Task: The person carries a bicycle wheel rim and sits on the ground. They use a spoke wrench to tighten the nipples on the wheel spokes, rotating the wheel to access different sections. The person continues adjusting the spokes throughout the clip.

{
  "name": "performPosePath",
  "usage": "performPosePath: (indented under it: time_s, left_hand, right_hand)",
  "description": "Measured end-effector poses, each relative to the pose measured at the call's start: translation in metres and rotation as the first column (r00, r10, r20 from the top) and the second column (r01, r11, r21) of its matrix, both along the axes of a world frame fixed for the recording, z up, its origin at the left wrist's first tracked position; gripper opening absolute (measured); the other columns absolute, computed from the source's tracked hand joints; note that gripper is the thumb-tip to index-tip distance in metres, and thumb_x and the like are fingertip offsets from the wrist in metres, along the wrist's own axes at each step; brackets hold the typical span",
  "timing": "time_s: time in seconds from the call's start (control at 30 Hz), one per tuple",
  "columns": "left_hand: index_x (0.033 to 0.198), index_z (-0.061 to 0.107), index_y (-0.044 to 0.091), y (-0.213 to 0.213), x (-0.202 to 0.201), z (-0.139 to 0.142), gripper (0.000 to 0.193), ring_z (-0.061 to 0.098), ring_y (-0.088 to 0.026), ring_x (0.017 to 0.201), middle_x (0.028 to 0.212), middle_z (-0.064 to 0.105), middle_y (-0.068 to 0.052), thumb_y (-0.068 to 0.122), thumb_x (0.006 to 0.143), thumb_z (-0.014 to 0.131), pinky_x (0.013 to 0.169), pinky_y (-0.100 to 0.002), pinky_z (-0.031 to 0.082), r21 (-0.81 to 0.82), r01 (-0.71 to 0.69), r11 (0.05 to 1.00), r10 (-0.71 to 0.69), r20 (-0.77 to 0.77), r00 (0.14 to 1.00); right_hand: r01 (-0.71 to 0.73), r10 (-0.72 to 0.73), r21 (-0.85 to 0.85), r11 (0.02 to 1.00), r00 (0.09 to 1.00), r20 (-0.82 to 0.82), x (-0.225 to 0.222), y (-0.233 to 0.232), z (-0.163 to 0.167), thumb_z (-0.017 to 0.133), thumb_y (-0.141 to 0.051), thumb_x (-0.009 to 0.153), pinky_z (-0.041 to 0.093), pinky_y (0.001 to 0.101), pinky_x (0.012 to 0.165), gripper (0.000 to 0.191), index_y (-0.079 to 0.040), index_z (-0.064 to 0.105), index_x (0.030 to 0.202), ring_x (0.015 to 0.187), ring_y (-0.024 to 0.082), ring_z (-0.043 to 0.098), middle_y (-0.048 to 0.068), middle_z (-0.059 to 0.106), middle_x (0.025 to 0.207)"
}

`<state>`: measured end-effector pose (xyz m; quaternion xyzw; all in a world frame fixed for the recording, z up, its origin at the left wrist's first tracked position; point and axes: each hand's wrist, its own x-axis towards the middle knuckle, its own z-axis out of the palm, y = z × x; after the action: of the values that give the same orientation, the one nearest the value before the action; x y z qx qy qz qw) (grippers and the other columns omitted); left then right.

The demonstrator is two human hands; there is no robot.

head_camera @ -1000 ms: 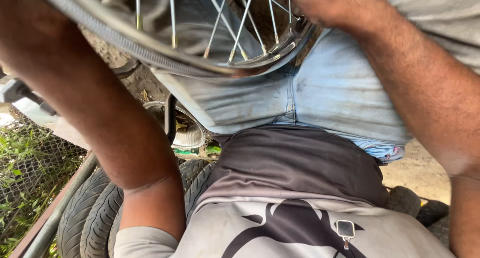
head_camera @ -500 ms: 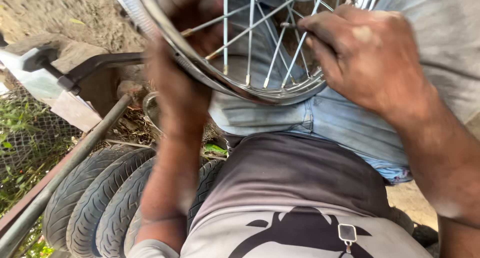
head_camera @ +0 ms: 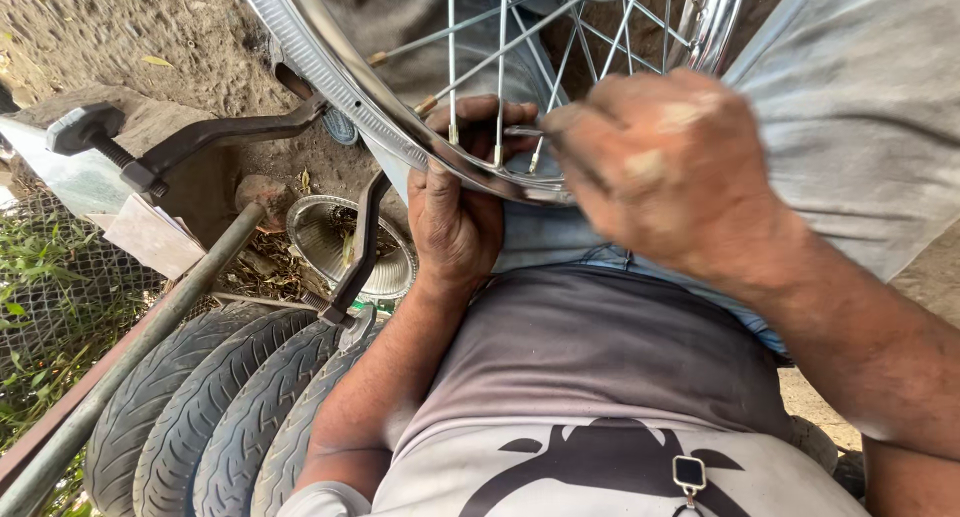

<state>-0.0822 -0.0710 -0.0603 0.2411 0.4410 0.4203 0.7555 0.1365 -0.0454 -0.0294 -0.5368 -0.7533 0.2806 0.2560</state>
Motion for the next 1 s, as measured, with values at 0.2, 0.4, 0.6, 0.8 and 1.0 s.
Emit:
performPosePath:
  time_s: [0.2,0.4,0.6,0.8,1.0]
  left_hand:
    - [0.137,0.057,-0.003,0.001,-0.001,-0.003,0.049,0.061,-0.03,0.126,0.127,0.064,-0.021,0.039,0.112,0.058,0.113,-0.042,0.048,-0.023,-0.006,1.0,0.006,0.004,1.0]
    - [0.112,0.064,-0.005,-0.004,-0.006,-0.012,0.041,0.062,-0.027,0.114,0.115,0.066,-0.018,0.035,0.119,0.057,0.106,-0.04,0.048,0.048,-0.018,0.999,0.013,0.085,0.996]
    - [0.127,0.061,-0.002,0.001,0.001,-0.009,0.041,0.063,-0.026,0.117,0.119,0.064,-0.017,0.036,0.114,0.055,0.109,-0.042,0.05,0.1,-0.023,0.995,0.024,-0.012,1.0]
    - [0.122,0.061,-0.005,0.002,-0.003,-0.011,0.042,0.063,-0.024,0.119,0.123,0.064,-0.018,0.036,0.116,0.055,0.106,-0.038,0.049,0.064,0.001,0.998,-0.001,-0.004,1.0]
    - [0.119,0.061,-0.005,-0.008,-0.012,-0.022,0.037,0.066,-0.023,0.11,0.117,0.066,-0.017,0.031,0.116,0.059,0.099,-0.033,0.055,-0.005,-0.051,0.999,0.051,0.11,0.993]
  right_hand:
    - [-0.06,0.06,-0.05,0.997,0.998,-0.013,0.0,-0.001,-0.008,0.083,-0.016,0.095,0.045,0.0321,0.053,0.015,-0.005,0.08,0.105,0.059,0.014,0.062,0.004,0.068,0.07]
    - [-0.074,0.075,0.007,0.997,0.997,-0.024,0.001,-0.003,-0.007,0.078,-0.017,0.087,0.052,0.0383,0.069,0.014,-0.003,0.075,0.089,0.073,0.022,0.069,0.011,0.071,0.078]
    - [-0.082,0.077,0.042,0.996,0.991,0.105,-0.014,-0.004,-0.026,0.07,-0.013,0.097,0.049,0.0379,0.092,0.011,-0.007,0.071,0.088,0.077,0.018,0.07,0.008,0.073,0.078]
    - [-0.118,0.11,0.033,0.992,0.976,0.188,0.009,-0.004,-0.009,0.073,-0.016,0.1,0.045,0.0409,0.087,0.009,-0.011,0.075,0.093,0.072,0.02,0.066,0.013,0.073,0.082]
    - [-0.121,0.123,0.134,0.984,0.992,-0.006,0.013,0.024,0.039,0.074,-0.014,0.097,0.045,0.0409,0.097,0.01,-0.004,0.075,0.101,0.094,0.022,0.066,0.007,0.071,0.09]
